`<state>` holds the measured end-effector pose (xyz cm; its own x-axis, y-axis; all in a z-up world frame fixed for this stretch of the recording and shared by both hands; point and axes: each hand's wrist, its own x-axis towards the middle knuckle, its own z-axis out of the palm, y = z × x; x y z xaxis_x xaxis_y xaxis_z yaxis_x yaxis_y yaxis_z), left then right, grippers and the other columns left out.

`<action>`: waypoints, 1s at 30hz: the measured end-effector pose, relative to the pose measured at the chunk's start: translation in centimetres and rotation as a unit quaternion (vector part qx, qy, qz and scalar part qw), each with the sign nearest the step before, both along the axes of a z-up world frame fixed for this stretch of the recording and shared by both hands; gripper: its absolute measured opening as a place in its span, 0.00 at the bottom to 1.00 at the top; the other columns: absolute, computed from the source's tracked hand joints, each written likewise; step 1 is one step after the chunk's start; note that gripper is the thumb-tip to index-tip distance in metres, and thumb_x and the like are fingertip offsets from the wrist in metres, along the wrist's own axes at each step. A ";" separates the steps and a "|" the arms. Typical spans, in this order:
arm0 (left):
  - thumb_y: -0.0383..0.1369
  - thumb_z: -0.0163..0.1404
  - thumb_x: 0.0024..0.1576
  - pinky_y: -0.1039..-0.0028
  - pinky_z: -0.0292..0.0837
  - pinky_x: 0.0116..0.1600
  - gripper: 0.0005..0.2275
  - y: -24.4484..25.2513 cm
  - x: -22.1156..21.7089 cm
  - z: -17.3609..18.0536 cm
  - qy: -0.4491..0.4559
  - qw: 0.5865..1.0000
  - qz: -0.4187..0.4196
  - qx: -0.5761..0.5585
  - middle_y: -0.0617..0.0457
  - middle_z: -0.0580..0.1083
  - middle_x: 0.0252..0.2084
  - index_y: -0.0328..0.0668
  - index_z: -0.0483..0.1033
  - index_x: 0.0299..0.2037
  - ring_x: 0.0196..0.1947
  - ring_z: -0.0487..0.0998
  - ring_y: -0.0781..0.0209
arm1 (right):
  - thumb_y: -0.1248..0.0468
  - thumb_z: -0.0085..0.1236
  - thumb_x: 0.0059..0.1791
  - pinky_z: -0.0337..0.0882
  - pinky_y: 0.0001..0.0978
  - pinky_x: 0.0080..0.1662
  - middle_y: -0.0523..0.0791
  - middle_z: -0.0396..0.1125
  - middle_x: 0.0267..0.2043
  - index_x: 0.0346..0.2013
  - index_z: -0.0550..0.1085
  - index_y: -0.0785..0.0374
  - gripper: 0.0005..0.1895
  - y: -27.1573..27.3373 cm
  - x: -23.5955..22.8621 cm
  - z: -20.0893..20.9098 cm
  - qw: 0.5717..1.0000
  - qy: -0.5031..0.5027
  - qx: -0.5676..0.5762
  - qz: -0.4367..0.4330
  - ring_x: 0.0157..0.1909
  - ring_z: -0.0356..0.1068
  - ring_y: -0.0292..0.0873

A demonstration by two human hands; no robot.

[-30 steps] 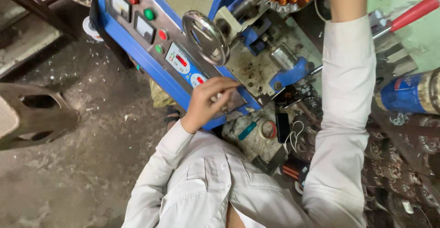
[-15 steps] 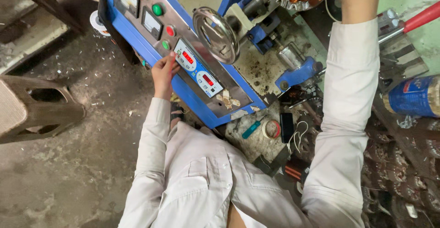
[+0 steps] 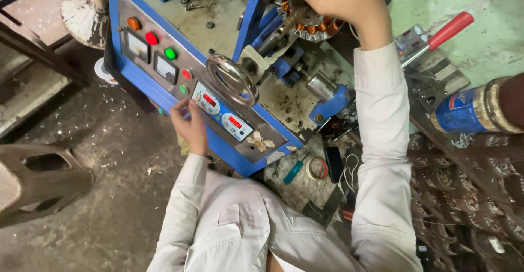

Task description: The person operates a motor stator winding machine, manually guiding copper wire into the stator slots while the machine rotates. They repeatedly adjust the stator position and use a tool to secure the wire ends.

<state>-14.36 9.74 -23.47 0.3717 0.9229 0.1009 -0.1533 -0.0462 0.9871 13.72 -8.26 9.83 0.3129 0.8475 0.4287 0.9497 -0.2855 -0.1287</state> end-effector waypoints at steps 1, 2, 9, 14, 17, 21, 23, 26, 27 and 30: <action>0.32 0.55 0.66 0.74 0.73 0.47 0.09 -1.2 -0.2 1.7 -0.011 0.999 -0.024 0.047 0.51 0.74 0.44 0.34 0.73 0.48 0.42 0.75 0.65 | 0.66 0.62 0.51 0.66 0.36 0.33 0.48 0.69 0.30 0.43 0.76 0.65 0.08 0.2 -0.4 0.4 0.999 0.035 0.001 -0.027 0.29 0.68 0.43; 0.29 0.54 0.65 0.74 0.72 0.46 0.07 -2.4 -0.4 3.4 -0.022 0.994 -0.047 0.093 0.51 0.74 0.44 0.34 0.73 0.48 0.40 0.75 0.65 | 0.67 0.60 0.52 0.67 0.36 0.35 0.48 0.70 0.32 0.45 0.77 0.64 0.07 0.3 -0.8 0.8 0.999 0.041 0.012 -0.002 0.30 0.69 0.42; 0.25 0.60 0.56 0.65 0.71 0.42 0.08 -6.7 1.6 13.9 -0.158 0.847 -0.301 0.409 0.47 0.77 0.37 0.37 0.76 0.42 0.35 0.77 0.48 | 0.72 0.57 0.52 0.71 0.35 0.45 0.47 0.73 0.40 0.48 0.76 0.63 0.10 0.8 -2.2 1.9 0.996 0.042 0.039 0.071 0.40 0.74 0.43; 0.27 0.56 0.61 0.66 0.75 0.47 0.07 -9.1 5.3 17.2 -0.227 0.805 -0.454 0.308 0.47 0.78 0.41 0.37 0.77 0.47 0.40 0.81 0.53 | 0.75 0.62 0.50 0.74 0.37 0.54 0.48 0.72 0.47 0.51 0.72 0.66 0.16 1.1 -2.7 2.4 0.993 0.021 0.080 0.079 0.51 0.75 0.47; 0.28 0.55 0.63 0.70 0.77 0.46 0.06 -10.5 6.4 17.6 -0.209 0.832 -0.460 0.231 0.47 0.79 0.43 0.37 0.76 0.48 0.41 0.82 0.57 | 0.76 0.64 0.49 0.73 0.38 0.58 0.48 0.69 0.49 0.53 0.68 0.67 0.21 1.3 -3.3 3.1 0.990 0.004 0.101 0.100 0.55 0.73 0.48; 0.27 0.55 0.61 0.70 0.76 0.43 0.07 -10.5 6.6 17.4 -0.186 0.844 -0.437 0.248 0.48 0.79 0.40 0.37 0.77 0.47 0.38 0.82 0.58 | 0.75 0.66 0.49 0.74 0.36 0.55 0.48 0.69 0.50 0.52 0.67 0.65 0.20 1.9 -4.0 3.8 0.990 0.051 0.109 0.079 0.52 0.74 0.46; 0.27 0.57 0.60 0.71 0.75 0.38 0.06 -10.4 6.8 17.3 -0.159 0.850 -0.446 0.230 0.48 0.78 0.35 0.37 0.77 0.44 0.32 0.80 0.59 | 0.75 0.66 0.47 0.75 0.36 0.55 0.48 0.71 0.50 0.50 0.68 0.65 0.20 2.1 -4.2 4.0 0.990 0.058 0.112 0.065 0.52 0.75 0.45; 0.27 0.57 0.59 0.69 0.74 0.37 0.06 -10.5 6.9 17.5 -0.165 0.851 -0.433 0.248 0.49 0.77 0.31 0.37 0.77 0.44 0.30 0.79 0.58 | 0.75 0.67 0.46 0.75 0.36 0.54 0.48 0.71 0.48 0.47 0.70 0.66 0.18 2.2 -4.4 4.1 0.992 0.038 0.109 0.055 0.51 0.76 0.46; 0.27 0.57 0.59 0.69 0.75 0.37 0.06 -10.5 6.8 17.5 -0.172 0.849 -0.429 0.257 0.49 0.77 0.32 0.38 0.77 0.44 0.31 0.80 0.58 | 0.75 0.66 0.45 0.75 0.36 0.54 0.48 0.72 0.49 0.45 0.70 0.66 0.17 2.2 -4.4 4.0 0.992 0.039 0.108 0.051 0.50 0.76 0.47; 0.27 0.57 0.59 0.69 0.75 0.39 0.06 -10.6 7.0 17.7 -0.182 0.845 -0.423 0.272 0.49 0.77 0.33 0.39 0.77 0.45 0.32 0.80 0.56 | 0.75 0.66 0.45 0.75 0.36 0.53 0.49 0.72 0.48 0.42 0.71 0.66 0.15 2.1 -4.3 4.0 0.994 0.025 0.101 0.045 0.51 0.76 0.48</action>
<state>-7.33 -0.81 -5.78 0.7287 0.1227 0.6738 -0.6470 -0.1991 0.7360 9.41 -6.16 13.86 0.2647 0.7712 0.5790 0.9613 -0.1632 -0.2221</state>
